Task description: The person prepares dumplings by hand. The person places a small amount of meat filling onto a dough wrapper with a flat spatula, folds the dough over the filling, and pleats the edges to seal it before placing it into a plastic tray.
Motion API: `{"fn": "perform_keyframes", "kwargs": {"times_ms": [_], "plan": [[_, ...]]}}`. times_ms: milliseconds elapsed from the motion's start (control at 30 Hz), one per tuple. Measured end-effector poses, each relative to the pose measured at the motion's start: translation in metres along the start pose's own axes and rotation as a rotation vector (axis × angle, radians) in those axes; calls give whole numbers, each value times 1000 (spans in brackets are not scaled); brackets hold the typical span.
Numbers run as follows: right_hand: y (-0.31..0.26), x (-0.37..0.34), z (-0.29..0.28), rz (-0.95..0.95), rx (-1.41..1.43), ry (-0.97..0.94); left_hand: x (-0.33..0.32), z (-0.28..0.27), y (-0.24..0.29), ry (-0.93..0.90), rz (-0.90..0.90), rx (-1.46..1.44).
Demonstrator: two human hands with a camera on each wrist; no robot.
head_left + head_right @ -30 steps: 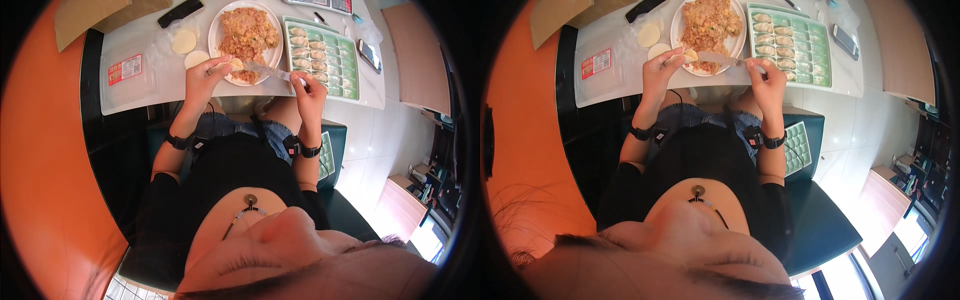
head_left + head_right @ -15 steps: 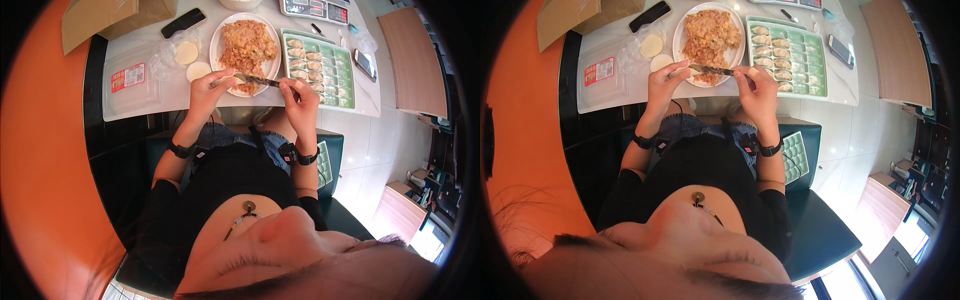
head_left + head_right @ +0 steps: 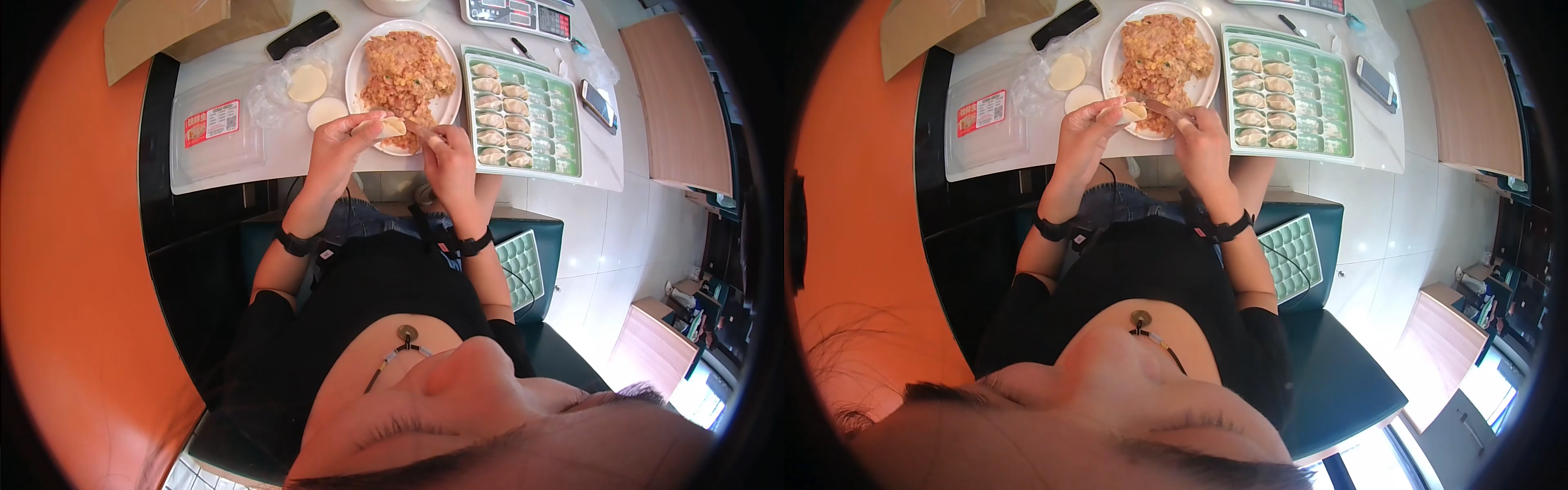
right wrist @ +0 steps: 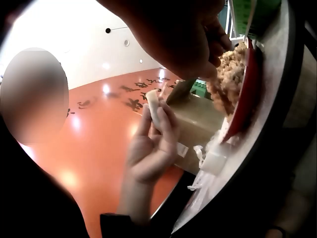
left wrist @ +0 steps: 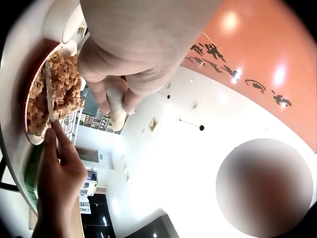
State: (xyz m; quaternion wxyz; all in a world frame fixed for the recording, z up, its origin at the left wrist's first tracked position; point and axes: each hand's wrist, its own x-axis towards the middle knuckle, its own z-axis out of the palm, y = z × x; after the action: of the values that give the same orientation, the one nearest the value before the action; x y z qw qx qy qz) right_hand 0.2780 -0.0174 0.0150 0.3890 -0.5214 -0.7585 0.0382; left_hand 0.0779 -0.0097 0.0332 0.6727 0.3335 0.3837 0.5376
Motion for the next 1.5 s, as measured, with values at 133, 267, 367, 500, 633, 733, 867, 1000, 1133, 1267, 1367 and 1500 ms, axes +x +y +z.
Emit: {"fn": "perform_keyframes", "kwargs": {"times_ms": [133, 267, 367, 500, 633, 733, 867, 1000, 1133, 1267, 1367, 1500], "plan": [[5, 2, 6, 31, -73, -77, -4, 2, 6, -30, 21, -36], [5, 3, -2, 117, 18, -97, -2, -2, 7, 13, 85, 134], [-1, 5, -19, 186, 86, -107, 6, -8, 4, 72, 126, 345], [-3, 3, -36, 206, 86, 62, 16, -22, -11, 85, 137, 531], [-10, -1, -48, 325, 125, 119, 20, -25, -18, 67, 218, 575], [-15, 0, -46, 310, 184, 129, 22, -25, -20, 59, 231, 587], [-15, 0, -37, 313, 215, 53, 19, -37, -26, 66, 223, 635], [-23, 1, -33, 336, 221, 2, 13, -47, -23, 112, 186, 723], [-21, -1, -23, 308, 249, -6, 11, -53, -22, 122, 177, 745], [-20, -2, -18, 320, 281, -17, 8, -50, -22, 138, 244, 844], [-21, -3, -18, 322, 276, -28, 3, -41, -17, 154, 289, 919], [-20, -3, -17, 310, 246, -51, 2, -37, -15, 170, 302, 960]]}}
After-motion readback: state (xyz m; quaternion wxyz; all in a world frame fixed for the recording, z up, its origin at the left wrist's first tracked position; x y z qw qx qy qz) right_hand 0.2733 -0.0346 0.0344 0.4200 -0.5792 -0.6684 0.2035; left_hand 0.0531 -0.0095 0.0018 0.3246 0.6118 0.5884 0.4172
